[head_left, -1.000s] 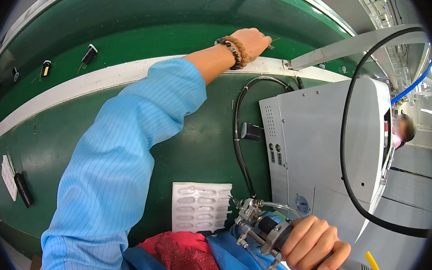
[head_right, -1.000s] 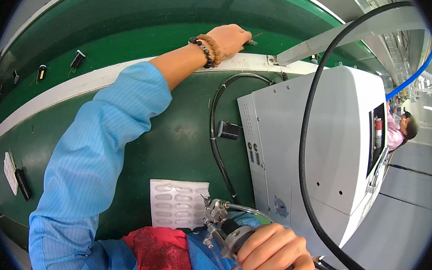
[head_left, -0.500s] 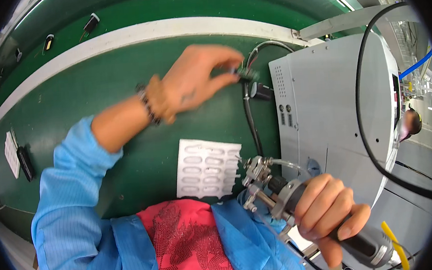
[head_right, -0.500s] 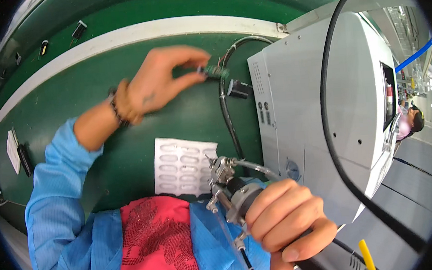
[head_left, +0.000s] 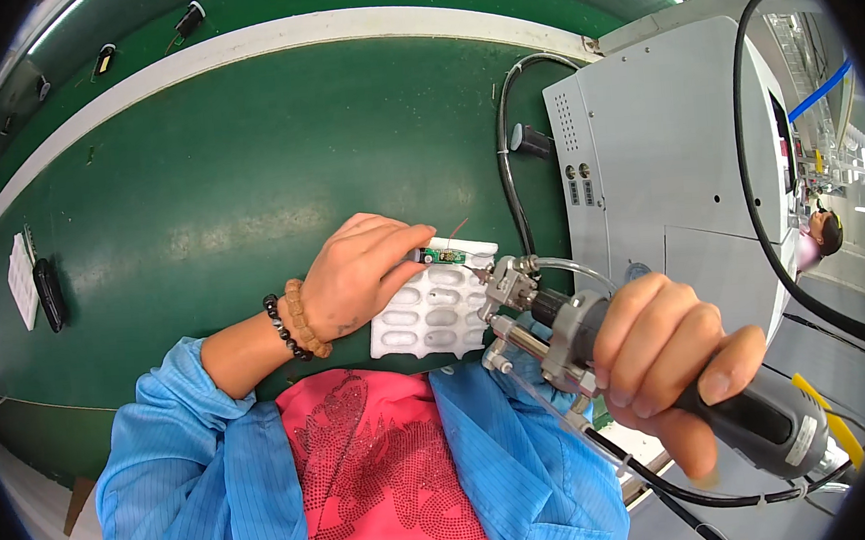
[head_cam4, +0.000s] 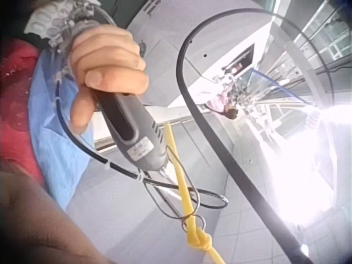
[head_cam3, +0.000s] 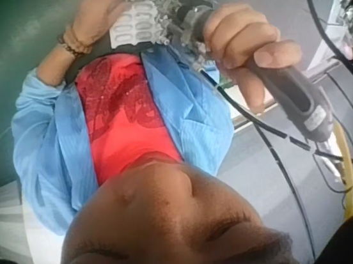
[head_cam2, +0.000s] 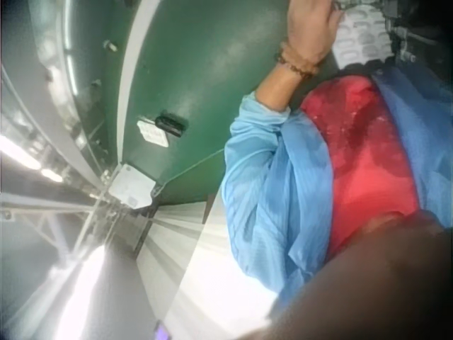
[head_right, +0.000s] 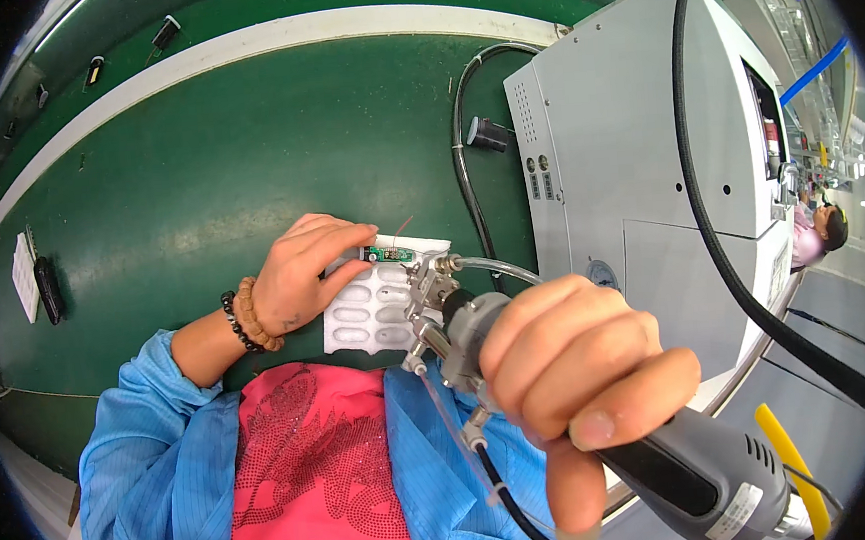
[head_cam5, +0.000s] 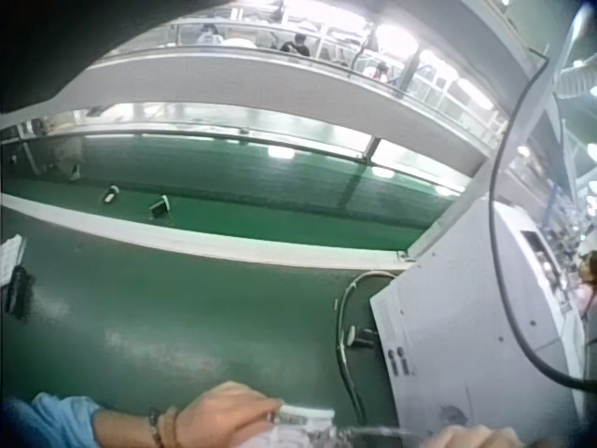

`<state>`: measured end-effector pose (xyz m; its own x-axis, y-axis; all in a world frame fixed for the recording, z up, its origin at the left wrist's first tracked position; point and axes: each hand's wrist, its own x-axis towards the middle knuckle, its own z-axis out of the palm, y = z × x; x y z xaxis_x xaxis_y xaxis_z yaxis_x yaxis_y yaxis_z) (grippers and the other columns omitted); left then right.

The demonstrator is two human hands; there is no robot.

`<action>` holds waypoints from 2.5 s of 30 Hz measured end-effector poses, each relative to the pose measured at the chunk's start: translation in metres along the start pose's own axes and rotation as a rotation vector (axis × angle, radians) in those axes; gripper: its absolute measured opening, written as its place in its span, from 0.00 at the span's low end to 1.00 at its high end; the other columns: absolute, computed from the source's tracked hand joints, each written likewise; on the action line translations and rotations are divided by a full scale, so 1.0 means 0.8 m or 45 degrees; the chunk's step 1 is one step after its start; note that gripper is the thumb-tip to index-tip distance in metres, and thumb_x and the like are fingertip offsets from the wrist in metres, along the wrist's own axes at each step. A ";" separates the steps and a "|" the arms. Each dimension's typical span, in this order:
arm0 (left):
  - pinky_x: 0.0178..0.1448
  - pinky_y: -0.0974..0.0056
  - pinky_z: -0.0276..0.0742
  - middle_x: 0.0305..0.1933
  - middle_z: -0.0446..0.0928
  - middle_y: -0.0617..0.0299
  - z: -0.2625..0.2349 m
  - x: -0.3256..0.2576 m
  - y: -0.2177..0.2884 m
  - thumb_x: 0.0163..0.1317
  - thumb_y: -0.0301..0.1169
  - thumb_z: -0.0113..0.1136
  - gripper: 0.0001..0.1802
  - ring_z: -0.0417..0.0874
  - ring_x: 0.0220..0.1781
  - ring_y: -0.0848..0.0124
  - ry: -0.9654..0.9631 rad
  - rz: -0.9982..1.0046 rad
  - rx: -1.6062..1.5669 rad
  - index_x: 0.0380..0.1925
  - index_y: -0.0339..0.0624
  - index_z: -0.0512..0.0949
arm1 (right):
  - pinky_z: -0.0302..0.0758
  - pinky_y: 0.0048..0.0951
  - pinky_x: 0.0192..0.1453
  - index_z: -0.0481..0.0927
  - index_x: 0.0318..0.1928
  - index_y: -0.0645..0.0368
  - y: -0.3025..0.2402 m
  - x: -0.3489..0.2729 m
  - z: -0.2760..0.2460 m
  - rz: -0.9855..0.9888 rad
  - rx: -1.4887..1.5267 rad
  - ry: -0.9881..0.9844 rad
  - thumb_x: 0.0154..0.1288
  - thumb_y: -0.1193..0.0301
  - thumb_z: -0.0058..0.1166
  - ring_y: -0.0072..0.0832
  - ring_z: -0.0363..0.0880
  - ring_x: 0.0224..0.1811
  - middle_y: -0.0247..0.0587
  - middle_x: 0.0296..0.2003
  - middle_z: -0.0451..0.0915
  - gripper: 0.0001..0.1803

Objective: The person uses a soldering iron to apply solder to small green circuit boards. They repeatedly pick up a board, hold it against a white foam holder, and apply the soldering iron to specific points on the board. After soldering, the person places the board on the green workbench and picks up the next one to continue the process.

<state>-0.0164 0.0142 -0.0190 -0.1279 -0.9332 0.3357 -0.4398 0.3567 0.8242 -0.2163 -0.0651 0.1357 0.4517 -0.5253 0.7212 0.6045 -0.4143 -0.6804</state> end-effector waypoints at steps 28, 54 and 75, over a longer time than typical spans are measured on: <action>0.49 0.56 0.79 0.40 0.83 0.54 0.008 0.002 -0.009 0.50 0.24 0.72 0.20 0.84 0.43 0.55 0.026 0.013 -0.182 0.44 0.36 0.80 | 0.71 0.27 0.19 0.67 0.39 0.57 0.041 0.010 0.027 0.297 -0.015 -0.113 0.61 0.60 0.70 0.26 0.73 0.15 0.34 0.20 0.74 0.23; 0.67 0.48 0.74 0.57 0.79 0.49 -0.022 0.024 0.011 0.57 0.27 0.67 0.18 0.79 0.62 0.50 0.096 0.326 0.114 0.49 0.39 0.81 | 0.74 0.25 0.17 0.67 0.40 0.59 -0.018 0.002 0.002 -0.101 0.048 0.042 0.64 0.57 0.68 0.23 0.74 0.15 0.34 0.20 0.73 0.24; 0.66 0.52 0.70 0.50 0.77 0.58 0.017 -0.037 0.015 0.57 0.34 0.67 0.10 0.75 0.63 0.57 -0.252 0.309 0.028 0.33 0.41 0.80 | 0.75 0.31 0.19 0.69 0.46 0.65 0.017 -0.011 0.000 0.083 0.049 -0.107 0.63 0.61 0.69 0.29 0.76 0.16 0.37 0.20 0.75 0.25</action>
<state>-0.0299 0.0458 -0.0253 -0.4011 -0.8117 0.4247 -0.3943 0.5714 0.7198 -0.2119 -0.0661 0.1204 0.5435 -0.4851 0.6850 0.5962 -0.3514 -0.7219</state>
